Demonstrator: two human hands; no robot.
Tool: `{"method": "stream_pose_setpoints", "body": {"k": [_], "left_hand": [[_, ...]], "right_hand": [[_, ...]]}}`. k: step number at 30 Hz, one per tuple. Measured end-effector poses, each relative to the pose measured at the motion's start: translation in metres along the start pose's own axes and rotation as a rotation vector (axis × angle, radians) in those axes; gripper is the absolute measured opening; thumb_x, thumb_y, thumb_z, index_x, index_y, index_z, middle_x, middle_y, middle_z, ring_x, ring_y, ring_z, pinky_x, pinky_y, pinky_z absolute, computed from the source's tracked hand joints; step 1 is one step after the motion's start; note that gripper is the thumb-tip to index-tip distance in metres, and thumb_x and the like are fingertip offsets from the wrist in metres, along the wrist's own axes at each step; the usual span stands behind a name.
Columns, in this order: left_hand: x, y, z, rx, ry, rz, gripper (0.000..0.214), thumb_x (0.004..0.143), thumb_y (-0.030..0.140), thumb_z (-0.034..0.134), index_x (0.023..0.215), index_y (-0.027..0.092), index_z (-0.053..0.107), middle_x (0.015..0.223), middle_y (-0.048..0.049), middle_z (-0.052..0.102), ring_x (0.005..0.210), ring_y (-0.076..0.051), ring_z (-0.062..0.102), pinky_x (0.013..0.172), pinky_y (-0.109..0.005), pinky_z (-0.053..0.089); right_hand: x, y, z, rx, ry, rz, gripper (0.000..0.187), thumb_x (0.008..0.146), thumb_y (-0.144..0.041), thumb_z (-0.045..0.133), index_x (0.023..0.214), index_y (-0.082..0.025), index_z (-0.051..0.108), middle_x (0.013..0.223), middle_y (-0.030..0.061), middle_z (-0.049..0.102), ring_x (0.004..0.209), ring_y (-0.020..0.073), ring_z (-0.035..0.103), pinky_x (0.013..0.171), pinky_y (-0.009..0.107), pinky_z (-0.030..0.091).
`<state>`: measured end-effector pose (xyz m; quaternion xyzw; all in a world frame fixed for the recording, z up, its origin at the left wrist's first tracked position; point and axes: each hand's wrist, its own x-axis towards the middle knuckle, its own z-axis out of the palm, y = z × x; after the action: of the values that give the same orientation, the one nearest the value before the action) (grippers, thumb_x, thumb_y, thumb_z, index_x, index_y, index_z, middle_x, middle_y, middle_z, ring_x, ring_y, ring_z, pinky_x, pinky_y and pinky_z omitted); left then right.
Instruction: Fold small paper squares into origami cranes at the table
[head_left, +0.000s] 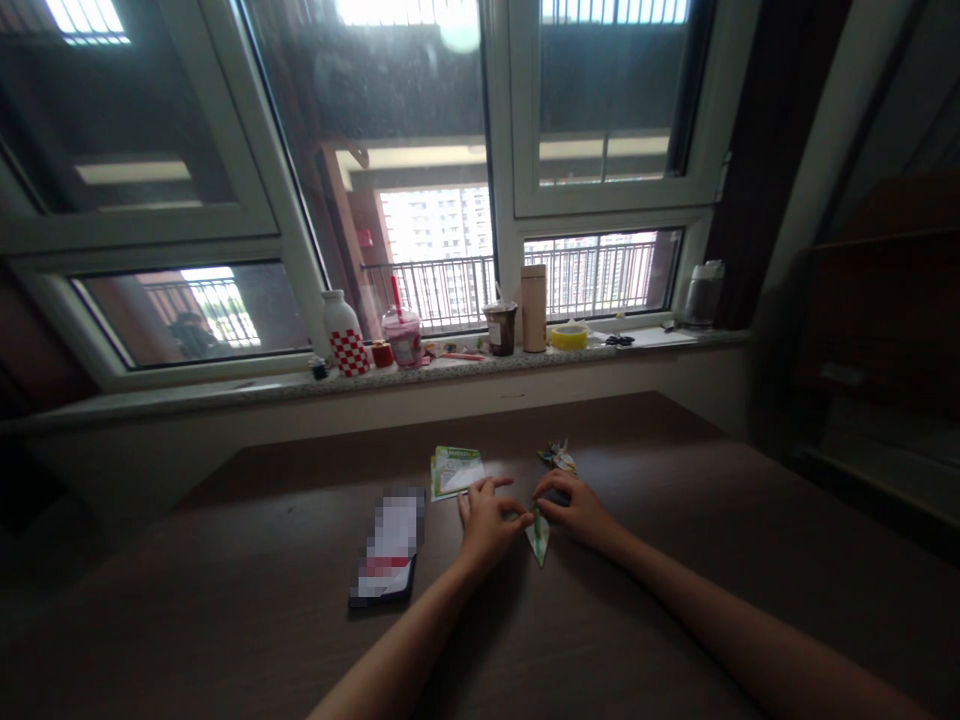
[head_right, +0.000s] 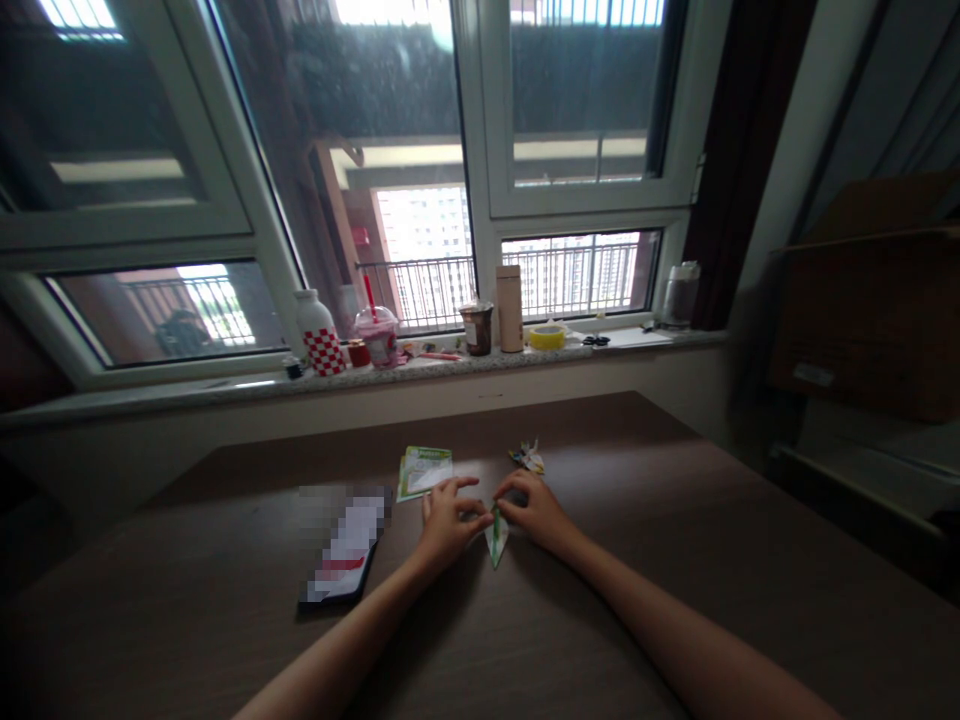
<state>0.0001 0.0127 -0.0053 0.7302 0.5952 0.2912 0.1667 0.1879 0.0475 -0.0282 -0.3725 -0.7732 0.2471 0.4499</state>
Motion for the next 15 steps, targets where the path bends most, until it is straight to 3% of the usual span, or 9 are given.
{"method": "stream_pose_setpoints", "body": {"k": [15], "left_hand": [[-0.0006, 0.0015, -0.0008, -0.01, 0.047, -0.016, 0.008, 0.077, 0.037, 0.072, 0.075, 0.031, 0.076, 0.131, -0.0002, 0.059, 0.128, -0.029, 0.041, 0.113, -0.054, 0.019]], "right_hand": [[0.0005, 0.0018, 0.0004, -0.033, -0.019, 0.049, 0.019, 0.086, -0.036, 0.062, 0.081, -0.019, 0.069, 0.091, 0.0073, 0.069, 0.093, 0.0219, 0.061, 0.09, 0.038, 0.044]]}}
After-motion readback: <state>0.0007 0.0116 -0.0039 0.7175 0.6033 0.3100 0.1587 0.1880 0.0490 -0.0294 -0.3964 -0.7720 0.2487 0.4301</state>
